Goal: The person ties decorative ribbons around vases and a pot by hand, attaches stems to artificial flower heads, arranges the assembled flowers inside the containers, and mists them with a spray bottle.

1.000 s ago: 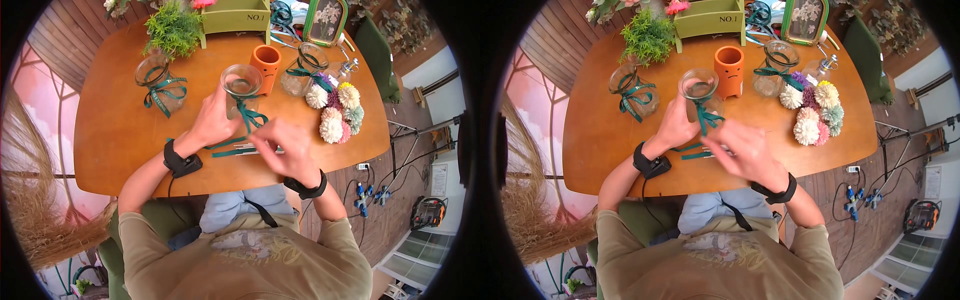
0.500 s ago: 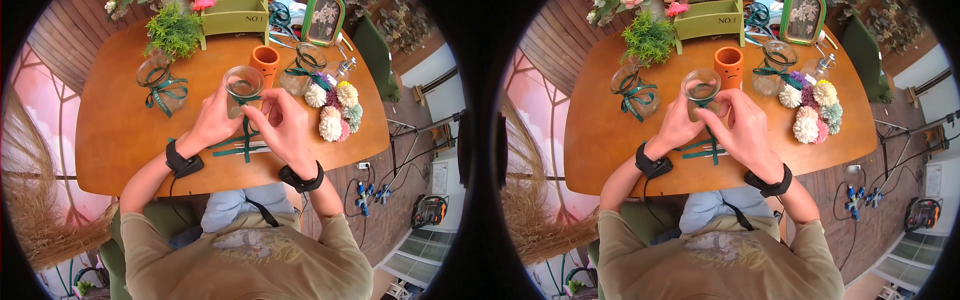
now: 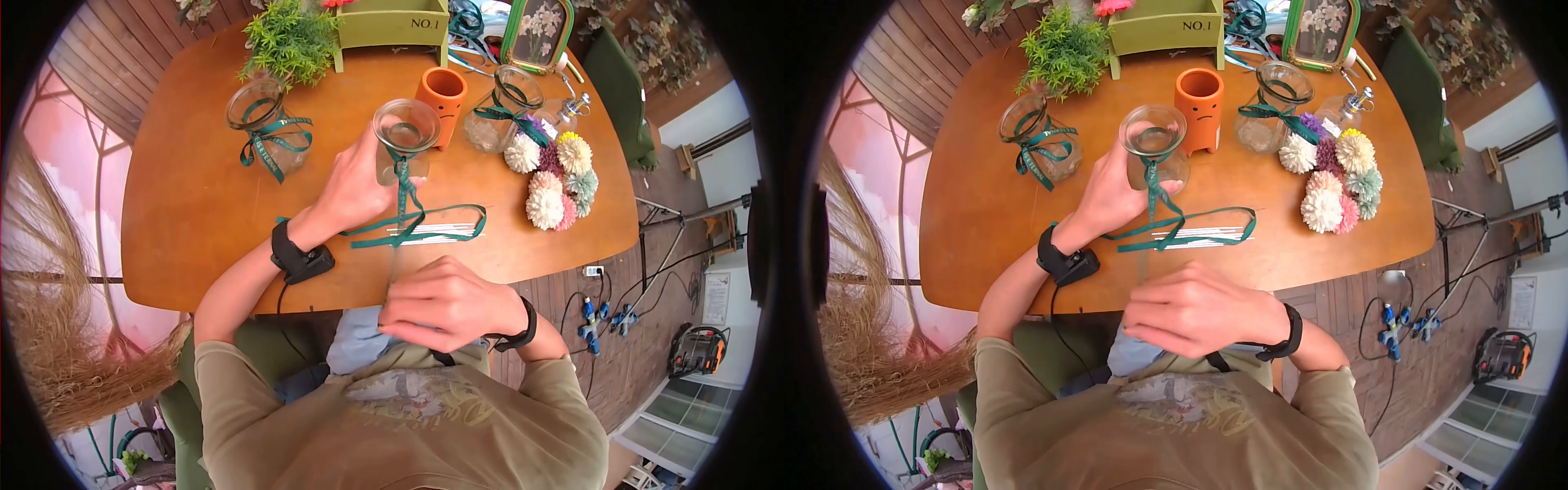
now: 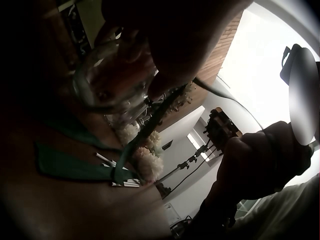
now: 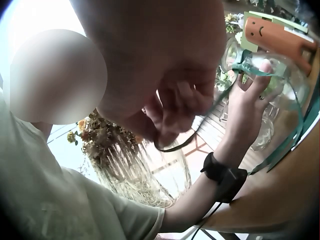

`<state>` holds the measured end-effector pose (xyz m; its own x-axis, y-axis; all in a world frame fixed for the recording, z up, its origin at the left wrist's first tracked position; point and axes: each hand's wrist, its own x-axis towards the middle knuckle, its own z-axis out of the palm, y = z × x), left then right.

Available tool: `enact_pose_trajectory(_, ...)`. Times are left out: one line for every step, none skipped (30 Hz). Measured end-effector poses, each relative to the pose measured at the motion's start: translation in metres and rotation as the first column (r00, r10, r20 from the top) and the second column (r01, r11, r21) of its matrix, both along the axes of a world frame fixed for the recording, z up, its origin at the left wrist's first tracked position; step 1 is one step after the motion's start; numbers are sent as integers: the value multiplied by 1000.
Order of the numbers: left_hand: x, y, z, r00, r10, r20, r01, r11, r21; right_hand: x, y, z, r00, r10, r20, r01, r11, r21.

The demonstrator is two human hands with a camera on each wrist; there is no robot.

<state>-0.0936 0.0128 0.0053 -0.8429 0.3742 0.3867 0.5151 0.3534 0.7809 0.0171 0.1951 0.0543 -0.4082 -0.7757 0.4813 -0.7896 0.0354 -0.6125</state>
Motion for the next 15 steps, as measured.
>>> enact_pose_trajectory(0, 0, 1, 1000, -2, -1, 2, 1000, -1, 1, 4, 4, 998, 29, 50, -32, 997, 63)
enact_pose_trajectory(0, 0, 1, 1000, 4, 6, -4, 1000, -12, -2, 9, 1, 998, 27, 48, -30, 998, 63)
enact_pose_trajectory(0, 0, 2, 1000, 11, 14, -11, 1000, -22, -9, 13, -5, 987, -145, 70, 147, 989, -27)
enact_pose_trajectory(1, 0, 2, 1000, 11, 12, -10, 1000, -21, -16, 16, -7, 945, -310, 106, 321, 941, -110)
enact_pose_trajectory(1, 0, 3, 1000, 5, 17, -5, 1000, 8, -22, 15, 0, 803, -536, 260, 565, 824, -48)
enact_pose_trajectory(1, 0, 3, 1000, -3, 20, 3, 999, 37, -29, 14, 7, 584, -714, 387, 759, 649, 52)
enact_pose_trajectory(1, 0, 3, 1000, -8, 17, 7, 999, 39, -45, 15, 2, 557, -716, 422, 791, 612, -5)
enact_pose_trajectory(1, 0, 3, 1000, -13, -4, 13, 999, 29, -60, 15, -5, 531, -713, 458, 819, 571, -60)
enact_pose_trajectory(2, 0, 3, 1000, -17, -24, 18, 1000, 17, -69, 13, -8, 530, -713, 458, 820, 569, -62)
enact_pose_trajectory(2, 0, 5, 999, -18, -28, 19, 1000, 16, -76, 10, -10, 539, -703, 464, 809, 586, -52)
enact_pose_trajectory(3, 0, 6, 1000, -16, -9, 16, 1000, 14, -81, 8, -12, 548, -692, 470, 797, 603, -41)
enact_pose_trajectory(3, -1, 6, 1000, -13, 11, 13, 1000, 11, -84, 8, -14, 548, -692, 470, 797, 602, -43)
enact_pose_trajectory(2, -1, 5, 1000, -12, 10, 12, 1000, 10, -86, 8, -15, 555, -698, 452, 792, 609, -32)
enact_pose_trajectory(1, -1, 3, 1000, 1, -6, -1, 1000, 1, -90, 7, -16, 562, -704, 434, 787, 617, -19)
enact_pose_trajectory(1, -1, 1, 1000, 12, -18, -12, 1000, -7, -92, 7, -17, 562, -703, 436, 786, 618, -17)
